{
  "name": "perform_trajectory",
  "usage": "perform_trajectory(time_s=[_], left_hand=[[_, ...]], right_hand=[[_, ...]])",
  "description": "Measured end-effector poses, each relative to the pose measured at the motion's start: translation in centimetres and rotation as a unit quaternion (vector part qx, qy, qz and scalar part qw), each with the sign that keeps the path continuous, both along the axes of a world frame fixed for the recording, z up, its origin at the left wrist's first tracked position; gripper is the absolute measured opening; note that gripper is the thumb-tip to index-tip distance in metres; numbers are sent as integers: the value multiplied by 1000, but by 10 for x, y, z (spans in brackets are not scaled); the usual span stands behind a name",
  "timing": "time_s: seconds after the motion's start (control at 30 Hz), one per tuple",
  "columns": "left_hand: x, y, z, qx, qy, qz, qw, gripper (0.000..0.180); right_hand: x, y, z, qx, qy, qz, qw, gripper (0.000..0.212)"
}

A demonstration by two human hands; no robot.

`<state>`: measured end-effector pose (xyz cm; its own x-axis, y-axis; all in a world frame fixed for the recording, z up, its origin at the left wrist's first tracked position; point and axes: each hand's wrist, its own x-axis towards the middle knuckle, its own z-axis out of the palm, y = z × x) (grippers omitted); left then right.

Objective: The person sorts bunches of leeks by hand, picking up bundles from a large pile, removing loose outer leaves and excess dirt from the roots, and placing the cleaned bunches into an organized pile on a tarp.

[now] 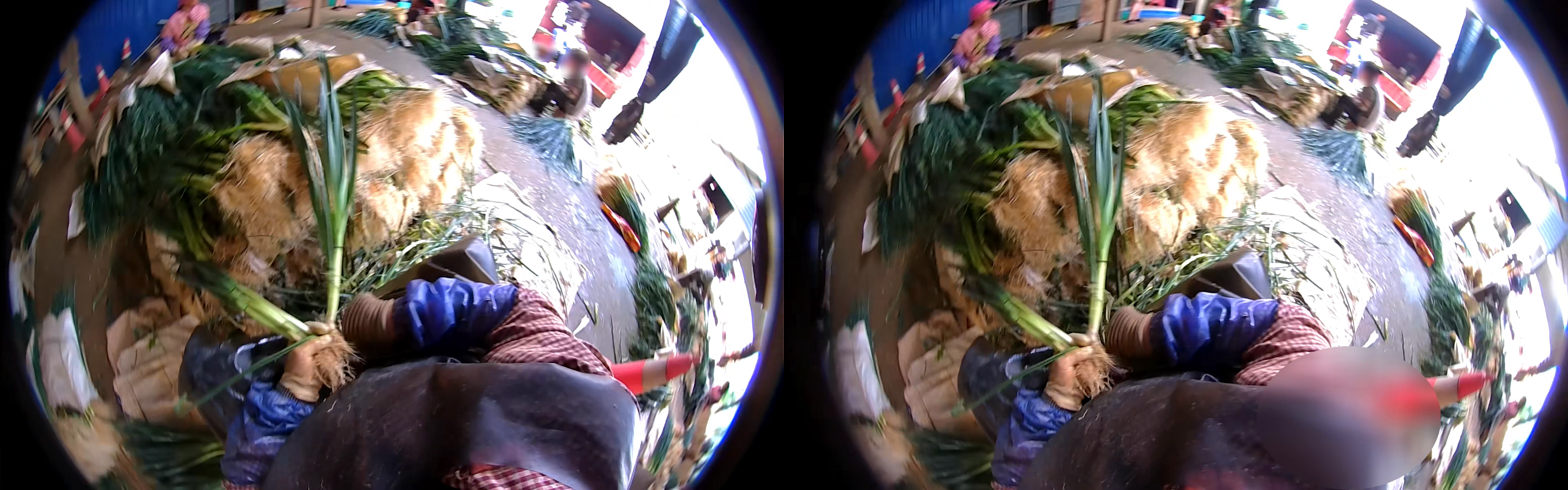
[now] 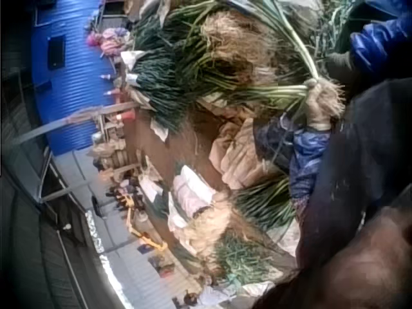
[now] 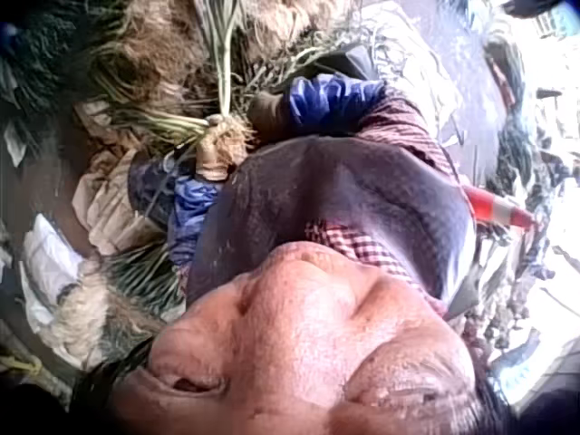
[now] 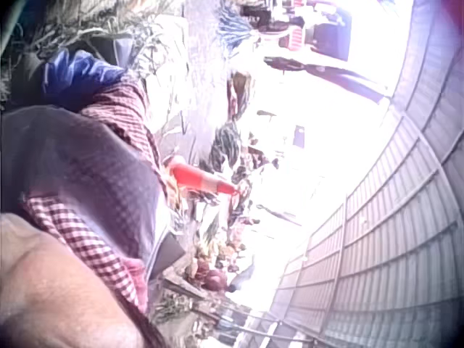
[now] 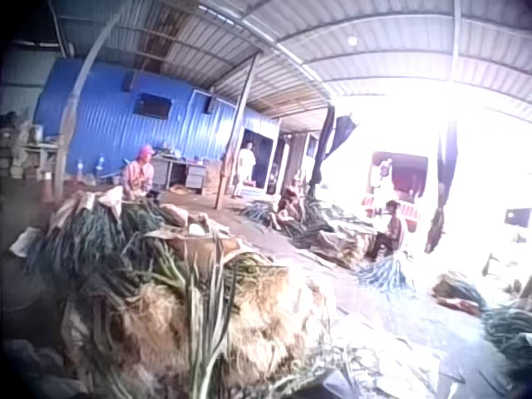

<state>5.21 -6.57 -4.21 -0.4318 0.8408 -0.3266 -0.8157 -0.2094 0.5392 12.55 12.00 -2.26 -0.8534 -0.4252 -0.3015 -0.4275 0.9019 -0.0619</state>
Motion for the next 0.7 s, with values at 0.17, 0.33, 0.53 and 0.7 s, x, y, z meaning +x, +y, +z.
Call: perform_trajectory(time_s=[0.17, 0.33, 0.53, 0.7], left_hand=[[-10, -4, 14, 39, -14, 72, 997, 20], [2, 9, 19, -72, 169, 48, 982, 19], [1, 16, 1, -77, 309, 84, 944, 16], [-4, 10, -23, -83, 299, 85, 947, 13]], right_hand=[[15, 33, -41, -3, -147, -41, 988, 39], [-6, 43, 94, -303, 110, -386, 864, 33], [-68, 44, 85, -294, 117, -453, 834, 37], [-67, 38, 101, -204, 77, -485, 847, 48]])
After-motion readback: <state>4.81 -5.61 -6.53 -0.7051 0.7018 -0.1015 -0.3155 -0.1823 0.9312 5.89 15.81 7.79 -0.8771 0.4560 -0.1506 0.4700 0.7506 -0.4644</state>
